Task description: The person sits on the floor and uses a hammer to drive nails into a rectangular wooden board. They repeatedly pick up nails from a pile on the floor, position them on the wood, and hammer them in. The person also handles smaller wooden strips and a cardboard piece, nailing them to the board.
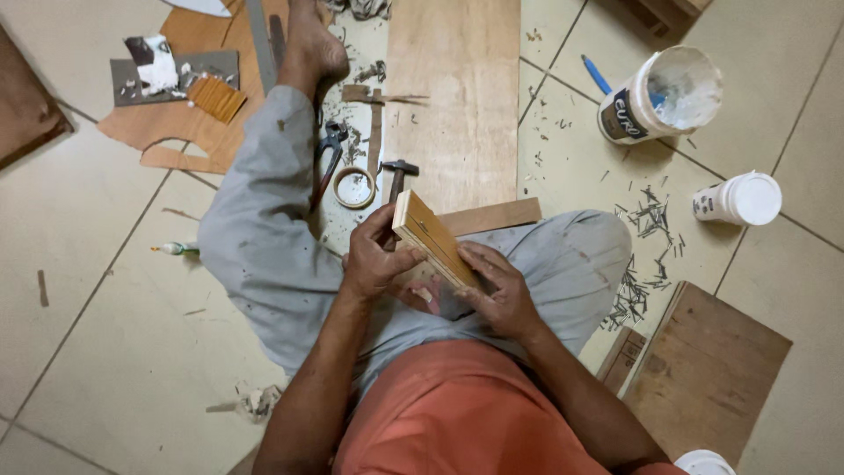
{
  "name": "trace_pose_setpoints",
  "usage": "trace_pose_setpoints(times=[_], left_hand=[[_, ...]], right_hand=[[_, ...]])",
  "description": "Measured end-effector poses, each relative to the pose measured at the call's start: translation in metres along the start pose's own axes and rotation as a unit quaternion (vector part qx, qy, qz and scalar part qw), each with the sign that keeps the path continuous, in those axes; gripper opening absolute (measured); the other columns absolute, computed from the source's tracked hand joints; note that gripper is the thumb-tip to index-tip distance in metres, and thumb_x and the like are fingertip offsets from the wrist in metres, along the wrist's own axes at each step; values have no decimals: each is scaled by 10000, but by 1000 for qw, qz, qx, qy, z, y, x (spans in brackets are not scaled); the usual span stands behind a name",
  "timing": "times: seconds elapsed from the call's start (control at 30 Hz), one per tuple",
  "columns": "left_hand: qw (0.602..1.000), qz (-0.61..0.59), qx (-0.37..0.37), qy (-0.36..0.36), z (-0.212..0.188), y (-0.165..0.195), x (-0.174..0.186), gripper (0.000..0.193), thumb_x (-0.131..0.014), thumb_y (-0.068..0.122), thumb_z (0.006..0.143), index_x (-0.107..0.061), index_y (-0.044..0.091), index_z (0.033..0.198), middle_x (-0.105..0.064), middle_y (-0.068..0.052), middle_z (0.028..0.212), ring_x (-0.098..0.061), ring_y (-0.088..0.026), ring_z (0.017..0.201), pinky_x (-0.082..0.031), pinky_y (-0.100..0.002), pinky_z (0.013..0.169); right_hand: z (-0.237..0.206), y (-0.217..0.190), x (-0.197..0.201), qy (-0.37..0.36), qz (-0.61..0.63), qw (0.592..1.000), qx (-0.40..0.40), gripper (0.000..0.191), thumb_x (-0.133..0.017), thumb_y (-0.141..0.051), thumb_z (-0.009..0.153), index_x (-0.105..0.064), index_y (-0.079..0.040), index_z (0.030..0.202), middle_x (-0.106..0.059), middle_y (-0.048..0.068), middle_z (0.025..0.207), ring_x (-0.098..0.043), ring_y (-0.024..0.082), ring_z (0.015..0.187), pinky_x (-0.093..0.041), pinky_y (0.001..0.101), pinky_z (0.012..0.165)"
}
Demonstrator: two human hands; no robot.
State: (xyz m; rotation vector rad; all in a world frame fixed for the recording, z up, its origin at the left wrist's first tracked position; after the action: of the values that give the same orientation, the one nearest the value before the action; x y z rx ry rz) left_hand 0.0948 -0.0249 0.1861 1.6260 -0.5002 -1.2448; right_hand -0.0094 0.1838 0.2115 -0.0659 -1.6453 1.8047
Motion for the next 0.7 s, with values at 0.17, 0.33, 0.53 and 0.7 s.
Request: trace_pose_setpoints(times=[0.17,0.33,0.53,0.7], left_hand=[[1000,7,13,-6,-7,0,2,800,-900,126,756,-522,-111,1421,-669,-137,1246,-659,-204,1135,-547,-355,1021],[999,49,-8,-17,-6,9,-5,815,-914,154,756,-524,-110,1421,-668,-140,1266,-659,-202,1162,-541,-350,1051],[994,106,-9,0,-8,9,-7,792,-920,164,713,-572,-95,1375,-693,-138,1239,-680,-209,1150,-554,-352,1044],[992,121,26,32,-16,-4,4,793,-908,176,670,-585,-66,1353,-693,-111,1213,-681,-193,1096,-556,-351,987]], right_hand=[[-9,6,-4,-9,32,999,-6,620,-780,-181,911,-554,-20,1466,-566,213,1488,-564,323,1379,-464,396,1149],[-12,14,-2,-14,52,998,-16,626,-785,-203,913,-557,-18,1466,-567,201,1488,-555,317,1388,-453,395,1157],[-16,16,-11,-29,84,994,-59,658,-760,-299,938,-538,-5,1482,-551,197,1510,-521,309,1418,-412,411,1191],[-20,22,-13,-41,79,993,-78,736,-786,-338,895,-522,-23,1505,-567,200,1513,-543,303,1405,-415,409,1193]])
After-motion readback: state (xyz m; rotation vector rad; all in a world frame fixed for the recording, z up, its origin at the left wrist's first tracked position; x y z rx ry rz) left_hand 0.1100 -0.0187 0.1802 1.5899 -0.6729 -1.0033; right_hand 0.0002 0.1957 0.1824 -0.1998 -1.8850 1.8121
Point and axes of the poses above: each hand's wrist, its own z-axis towards the middle knuckle, its own x-axis out of the back of the hand, y = z × x, the point moved 4 cm from there along z, towards the middle knuckle
